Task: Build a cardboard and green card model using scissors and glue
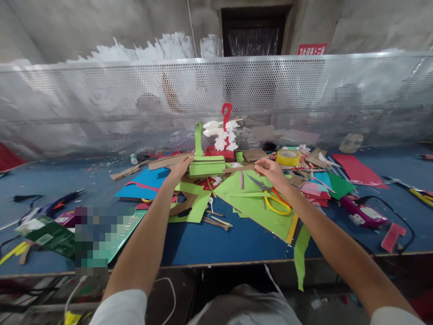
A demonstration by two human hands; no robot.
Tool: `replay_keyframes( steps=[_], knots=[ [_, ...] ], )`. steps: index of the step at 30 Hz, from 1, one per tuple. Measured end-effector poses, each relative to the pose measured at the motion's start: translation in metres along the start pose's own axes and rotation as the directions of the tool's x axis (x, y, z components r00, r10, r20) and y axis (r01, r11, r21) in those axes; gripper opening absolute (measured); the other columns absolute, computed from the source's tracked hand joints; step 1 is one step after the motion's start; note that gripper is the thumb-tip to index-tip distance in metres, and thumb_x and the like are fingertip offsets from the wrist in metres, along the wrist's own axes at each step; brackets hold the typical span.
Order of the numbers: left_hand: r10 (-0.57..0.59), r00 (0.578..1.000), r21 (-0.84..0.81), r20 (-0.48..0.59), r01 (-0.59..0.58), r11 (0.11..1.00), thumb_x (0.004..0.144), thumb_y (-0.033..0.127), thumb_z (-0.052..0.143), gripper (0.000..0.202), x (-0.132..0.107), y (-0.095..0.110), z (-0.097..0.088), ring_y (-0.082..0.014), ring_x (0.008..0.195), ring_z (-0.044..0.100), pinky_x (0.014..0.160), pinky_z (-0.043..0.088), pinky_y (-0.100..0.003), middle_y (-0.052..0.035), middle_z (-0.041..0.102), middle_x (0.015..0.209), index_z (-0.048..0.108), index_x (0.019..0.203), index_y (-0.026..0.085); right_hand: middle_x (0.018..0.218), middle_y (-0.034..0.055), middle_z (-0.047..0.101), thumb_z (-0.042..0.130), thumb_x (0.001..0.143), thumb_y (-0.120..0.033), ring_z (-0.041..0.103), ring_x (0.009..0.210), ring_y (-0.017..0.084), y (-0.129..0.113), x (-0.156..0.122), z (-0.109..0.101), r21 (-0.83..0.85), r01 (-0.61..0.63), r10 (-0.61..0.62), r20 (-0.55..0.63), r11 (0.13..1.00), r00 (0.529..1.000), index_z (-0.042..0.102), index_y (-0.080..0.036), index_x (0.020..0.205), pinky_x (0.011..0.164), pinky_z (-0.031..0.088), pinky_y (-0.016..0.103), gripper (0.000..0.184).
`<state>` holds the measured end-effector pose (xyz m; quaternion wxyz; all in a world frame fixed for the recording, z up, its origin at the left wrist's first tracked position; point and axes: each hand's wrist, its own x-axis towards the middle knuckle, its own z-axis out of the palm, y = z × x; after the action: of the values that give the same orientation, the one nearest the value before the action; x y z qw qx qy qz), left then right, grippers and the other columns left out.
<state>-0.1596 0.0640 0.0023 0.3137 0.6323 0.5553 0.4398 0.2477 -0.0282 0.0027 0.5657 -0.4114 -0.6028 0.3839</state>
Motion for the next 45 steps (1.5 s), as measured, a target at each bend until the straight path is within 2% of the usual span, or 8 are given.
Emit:
replay_keyframes(
  steps=[7,13,16,21,27,32,36,45],
  knots=[
    [-0.082,0.968,-0.226,0.238,0.137,0.964,0.077,0.05,0.084,0.08,-0.034,0.015,-0.02,-0.0229,0.106,0.074,0.09,0.059,-0.033,-0.0087,0.07,0.132,0.052,0.148,0.03,0.081,0.0027,0.074,0.088,0.072,-0.05,0.07,0.075,0.019,-0.001,0.0,-0.002,0.013,-0.033,0.033,0.005,0.999,0.999,0.072,-0.021,0.096,0.068,0.057,0.03,0.041],
    [-0.066,0.943,-0.186,0.328,0.133,0.973,0.068,0.042,0.088,0.085,-0.044,0.027,-0.018,-0.0246,0.116,0.07,0.093,0.058,-0.034,-0.0073,0.066,0.128,0.051,0.143,0.028,0.08,0.0018,0.073,0.089,0.068,-0.049,0.07,0.075,0.019,0.0,0.0,-0.001,0.045,-0.049,0.05,-0.01,0.998,0.999,0.072,-0.022,0.094,0.067,0.057,0.03,0.041],
    [-0.014,0.947,-0.126,0.321,0.057,0.99,0.07,0.044,0.087,0.082,-0.049,0.032,-0.017,-0.0274,0.121,0.067,0.097,0.058,-0.039,-0.0072,0.067,0.129,0.052,0.142,0.027,0.079,0.001,0.073,0.09,0.066,-0.047,0.07,0.075,0.018,-0.003,-0.001,-0.001,0.094,-0.071,0.073,-0.015,0.993,0.997,0.072,-0.023,0.094,0.068,0.057,0.03,0.041],
    [0.189,0.957,-0.126,0.22,-0.164,0.978,0.071,0.043,0.086,0.078,-0.053,0.036,-0.019,-0.0285,0.133,0.061,0.111,0.052,-0.042,-0.0109,0.06,0.145,0.051,0.138,0.025,0.085,0.0013,0.074,0.092,0.065,-0.047,0.069,0.075,0.016,-0.012,-0.002,0.0,0.153,-0.089,0.091,-0.005,0.984,0.996,0.072,-0.023,0.1,0.071,0.056,0.029,0.047],
    [0.357,0.857,-0.159,0.371,-0.32,0.934,0.073,0.049,0.087,0.083,-0.057,0.05,-0.004,-0.0307,0.145,0.053,0.118,0.047,-0.043,-0.0117,0.056,0.152,0.047,0.143,0.027,0.084,0.0027,0.074,0.084,0.077,-0.052,0.065,0.072,0.018,-0.023,-0.008,0.003,-0.025,0.07,-0.07,0.003,0.997,0.998,0.076,-0.024,0.106,0.071,0.054,0.033,0.042],
    [0.39,0.786,-0.181,0.48,-0.346,0.921,0.074,0.044,0.088,0.09,-0.06,0.057,0.028,-0.0303,0.139,0.057,0.114,0.05,-0.046,-0.0148,0.054,0.151,0.044,0.151,0.028,0.079,0.0016,0.067,0.081,0.081,-0.048,0.056,0.066,0.017,-0.029,-0.015,0.011,-0.214,0.206,-0.198,0.056,0.955,0.979,0.081,-0.023,0.101,0.065,0.047,0.032,0.032],
    [0.431,0.764,-0.189,0.479,-0.39,0.901,0.076,0.044,0.088,0.09,-0.061,0.053,0.046,-0.0301,0.137,0.059,0.113,0.051,-0.044,-0.0175,0.052,0.153,0.044,0.152,0.027,0.078,0.0027,0.067,0.081,0.081,-0.048,0.054,0.065,0.017,-0.026,-0.015,0.014,-0.273,0.227,-0.225,0.038,0.935,0.974,0.081,-0.023,0.097,0.063,0.046,0.033,0.03],
    [0.485,0.762,-0.113,0.429,-0.487,0.866,0.077,0.047,0.086,0.089,-0.057,0.042,0.05,-0.0338,0.14,0.057,0.12,0.046,-0.047,-0.0181,0.054,0.151,0.046,0.153,0.026,0.08,0.0066,0.077,0.081,0.076,-0.056,0.065,0.069,0.023,-0.015,-0.008,0.01,-0.234,0.119,-0.117,0.022,0.965,0.993,0.08,-0.023,0.082,0.066,0.052,0.036,0.033]
  ],
)
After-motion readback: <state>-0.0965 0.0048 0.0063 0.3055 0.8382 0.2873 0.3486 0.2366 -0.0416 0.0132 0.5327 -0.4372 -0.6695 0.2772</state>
